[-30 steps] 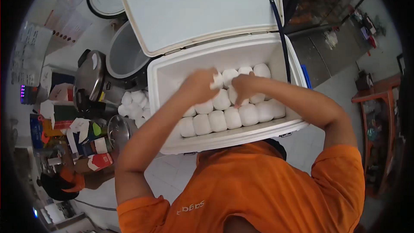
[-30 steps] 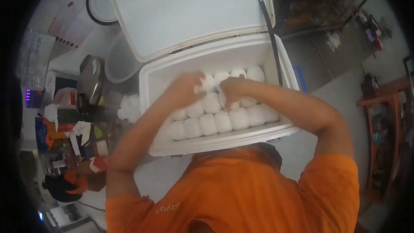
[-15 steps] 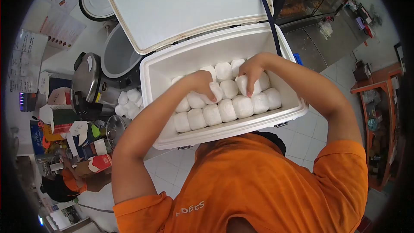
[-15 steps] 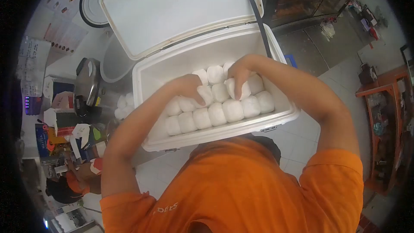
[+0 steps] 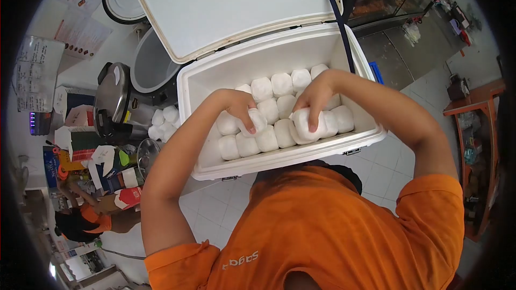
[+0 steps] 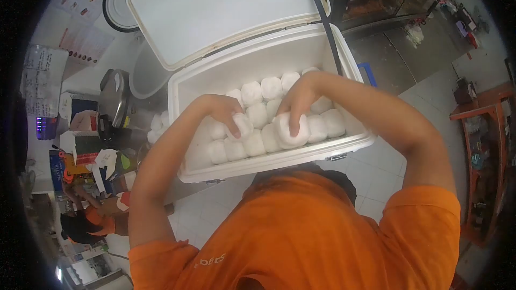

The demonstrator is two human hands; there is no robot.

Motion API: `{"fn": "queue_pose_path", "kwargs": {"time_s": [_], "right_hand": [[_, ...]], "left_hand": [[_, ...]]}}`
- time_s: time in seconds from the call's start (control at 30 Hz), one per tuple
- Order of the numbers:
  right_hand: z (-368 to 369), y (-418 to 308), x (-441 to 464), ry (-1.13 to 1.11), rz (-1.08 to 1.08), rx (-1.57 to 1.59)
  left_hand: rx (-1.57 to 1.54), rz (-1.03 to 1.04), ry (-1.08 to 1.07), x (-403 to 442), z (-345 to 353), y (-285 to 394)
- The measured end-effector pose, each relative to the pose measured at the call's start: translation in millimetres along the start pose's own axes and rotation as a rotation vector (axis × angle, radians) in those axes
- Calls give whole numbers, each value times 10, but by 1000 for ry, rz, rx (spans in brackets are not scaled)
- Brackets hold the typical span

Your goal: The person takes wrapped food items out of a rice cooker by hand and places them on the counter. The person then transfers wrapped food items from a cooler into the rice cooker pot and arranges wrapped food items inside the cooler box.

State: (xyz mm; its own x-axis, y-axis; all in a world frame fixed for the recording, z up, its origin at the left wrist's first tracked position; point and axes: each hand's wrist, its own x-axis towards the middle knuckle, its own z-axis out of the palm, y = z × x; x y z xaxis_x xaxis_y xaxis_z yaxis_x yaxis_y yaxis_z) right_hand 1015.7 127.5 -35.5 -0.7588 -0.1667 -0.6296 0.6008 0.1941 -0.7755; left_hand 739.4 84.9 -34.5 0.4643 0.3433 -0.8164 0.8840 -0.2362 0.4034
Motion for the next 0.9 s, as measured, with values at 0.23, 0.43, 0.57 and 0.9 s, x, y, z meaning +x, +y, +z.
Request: {"fn": "queue_pose_path", "kwargs": {"time_s": [0.23,0.43,0.57,0.9], "right_hand": [[76,2,151,-254,11,95],[187,-7,242,-43,-80,-244],[494,-185,224,328,91,-293],[188,-534,319,208,476,-78]], "left_hand": [[-118,122,484,-944,-64,158],[-686,422,894,-2224,167,-347],[-783,370,1093,-2679,309,-840],[-476,51,796,-2796,-900,-2608]]}}
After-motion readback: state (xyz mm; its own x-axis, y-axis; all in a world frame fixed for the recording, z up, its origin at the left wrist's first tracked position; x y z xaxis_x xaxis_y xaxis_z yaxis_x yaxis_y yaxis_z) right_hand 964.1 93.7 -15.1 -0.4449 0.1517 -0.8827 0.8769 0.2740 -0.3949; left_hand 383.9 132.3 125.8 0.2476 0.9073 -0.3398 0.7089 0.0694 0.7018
